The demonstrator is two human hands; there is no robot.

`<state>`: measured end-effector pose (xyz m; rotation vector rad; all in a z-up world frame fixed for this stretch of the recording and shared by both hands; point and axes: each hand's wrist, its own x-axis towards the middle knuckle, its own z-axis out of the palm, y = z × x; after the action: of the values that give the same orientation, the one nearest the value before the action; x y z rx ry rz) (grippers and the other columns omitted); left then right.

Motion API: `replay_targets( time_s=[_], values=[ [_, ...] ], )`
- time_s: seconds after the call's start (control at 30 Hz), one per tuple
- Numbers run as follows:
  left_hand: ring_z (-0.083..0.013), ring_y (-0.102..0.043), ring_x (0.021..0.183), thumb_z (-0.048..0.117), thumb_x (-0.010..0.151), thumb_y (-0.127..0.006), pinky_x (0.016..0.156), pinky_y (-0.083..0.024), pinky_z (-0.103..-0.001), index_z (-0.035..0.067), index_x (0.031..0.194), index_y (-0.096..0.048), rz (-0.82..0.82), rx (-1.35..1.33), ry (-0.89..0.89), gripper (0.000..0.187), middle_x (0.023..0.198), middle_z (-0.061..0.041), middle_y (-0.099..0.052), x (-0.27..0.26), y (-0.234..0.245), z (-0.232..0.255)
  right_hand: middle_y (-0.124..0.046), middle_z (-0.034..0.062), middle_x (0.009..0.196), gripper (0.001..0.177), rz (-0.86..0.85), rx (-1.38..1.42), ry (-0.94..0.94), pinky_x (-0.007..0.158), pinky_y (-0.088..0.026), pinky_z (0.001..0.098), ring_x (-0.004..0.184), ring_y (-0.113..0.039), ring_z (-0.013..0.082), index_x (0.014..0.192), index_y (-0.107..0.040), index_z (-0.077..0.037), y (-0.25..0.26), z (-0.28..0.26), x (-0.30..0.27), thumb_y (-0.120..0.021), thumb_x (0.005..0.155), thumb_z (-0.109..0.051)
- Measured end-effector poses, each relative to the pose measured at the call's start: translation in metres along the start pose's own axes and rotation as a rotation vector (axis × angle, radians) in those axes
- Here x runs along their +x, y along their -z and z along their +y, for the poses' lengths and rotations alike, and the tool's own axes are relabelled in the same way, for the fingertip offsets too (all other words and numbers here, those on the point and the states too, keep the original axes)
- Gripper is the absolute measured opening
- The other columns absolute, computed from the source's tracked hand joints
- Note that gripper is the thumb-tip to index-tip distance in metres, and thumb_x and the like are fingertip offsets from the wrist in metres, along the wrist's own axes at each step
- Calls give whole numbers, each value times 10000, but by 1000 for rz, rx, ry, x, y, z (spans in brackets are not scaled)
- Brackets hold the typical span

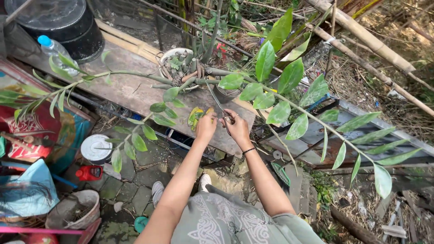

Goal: Pruning and cutting stems of a plant using shears in an outdoor garden.

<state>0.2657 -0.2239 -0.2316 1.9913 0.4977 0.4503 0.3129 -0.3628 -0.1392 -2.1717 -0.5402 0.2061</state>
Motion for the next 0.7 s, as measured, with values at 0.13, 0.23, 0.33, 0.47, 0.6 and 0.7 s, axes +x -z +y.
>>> replay_targets(
  time_s=[0.13, 0.23, 0.33, 0.47, 0.6, 0.7],
  values=[
    [-364, -712, 932, 182, 881, -658, 793, -547, -469, 108, 1122, -715, -34, 72, 106, 258, 1006, -115, -760, -12, 30, 48, -786, 57, 913, 491, -42, 56, 47, 686, -574, 264, 740, -735, 84, 1293, -685, -112, 0, 2, 3, -843, 854, -266],
    [-364, -683, 956, 234, 927, -677, 798, -526, -497, 120, 1062, -725, -3, 247, 135, 183, 1038, -111, -706, -23, 52, 78, -786, 61, 896, 502, -100, 105, -45, 643, -558, 274, 706, -727, 98, 1314, -659, -111, -7, 14, 6, -834, 864, -245],
    [-310, -657, 995, 233, 958, -664, 789, -505, -490, 103, 1029, -700, 140, 437, 15, 154, 1004, -79, -673, -40, 76, 108, -733, 56, 866, 499, -241, 507, 24, 608, -544, 288, 689, -676, 109, 1393, -574, -100, -17, 44, 7, -769, 945, -196],
    [-276, -598, 1019, 216, 955, -655, 831, -474, -441, 130, 1076, -706, 322, 576, -155, 157, 1024, -46, -653, -59, 99, 129, -628, 17, 851, 433, -426, 595, -24, 600, -475, 244, 681, -600, 91, 1453, -456, -129, -20, 41, -11, -560, 1069, -299],
    [-281, -567, 1169, 195, 958, -677, 951, -433, -456, 123, 1198, -675, 449, 757, -179, 251, 1228, -76, -633, -56, 107, 111, -616, 11, 954, 481, -565, 532, -91, 602, -416, 238, 795, -581, 85, 1436, -416, -159, -39, 47, -16, -564, 1031, -372],
    [-255, -488, 1360, 181, 803, -676, 1081, -367, -470, 195, 1407, -593, 358, 1138, -59, 610, 1468, -42, -563, -43, 127, 105, -648, 16, 986, 488, -564, 428, -63, 697, -441, 237, 862, -573, 92, 1447, -463, -147, -49, 39, -16, -591, 1043, -390]
  ],
)
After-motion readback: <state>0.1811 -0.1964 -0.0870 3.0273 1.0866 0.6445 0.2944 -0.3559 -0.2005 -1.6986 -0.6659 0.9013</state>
